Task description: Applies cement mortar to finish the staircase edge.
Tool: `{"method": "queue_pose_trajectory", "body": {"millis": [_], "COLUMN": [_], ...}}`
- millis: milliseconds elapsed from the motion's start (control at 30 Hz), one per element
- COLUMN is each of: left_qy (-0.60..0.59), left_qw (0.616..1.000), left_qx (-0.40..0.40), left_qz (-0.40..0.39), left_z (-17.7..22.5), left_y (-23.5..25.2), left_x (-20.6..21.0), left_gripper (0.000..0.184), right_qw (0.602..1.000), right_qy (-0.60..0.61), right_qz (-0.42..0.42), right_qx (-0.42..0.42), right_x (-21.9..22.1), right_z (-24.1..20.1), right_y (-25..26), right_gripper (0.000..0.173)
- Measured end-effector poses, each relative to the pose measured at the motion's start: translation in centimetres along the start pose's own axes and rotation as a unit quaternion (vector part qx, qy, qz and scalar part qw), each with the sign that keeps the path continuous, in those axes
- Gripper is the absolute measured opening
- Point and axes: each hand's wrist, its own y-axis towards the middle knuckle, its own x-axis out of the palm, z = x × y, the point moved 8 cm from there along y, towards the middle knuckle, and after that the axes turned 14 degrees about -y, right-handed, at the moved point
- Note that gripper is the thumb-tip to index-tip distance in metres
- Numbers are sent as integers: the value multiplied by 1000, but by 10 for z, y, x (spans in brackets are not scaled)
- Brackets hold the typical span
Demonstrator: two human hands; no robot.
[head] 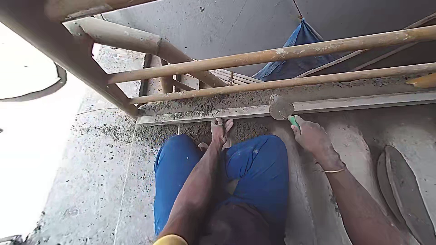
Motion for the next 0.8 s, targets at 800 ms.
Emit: {"method": "queue_pose_trajectory", "body": {"millis": [800], "left_qy": [-48], "left_qw": [998], "left_qx": [-34], "left_qz": [-12], "left_z": [-5], "left_y": [3], "left_x": [0], "left_gripper": [39], "right_qw": [999], "right_qy": [-27], "right_qz": [16], "right_qx": [-34], "right_x": [3], "right_z": [-186], "right_y": [-3], "right_gripper": [53]}}
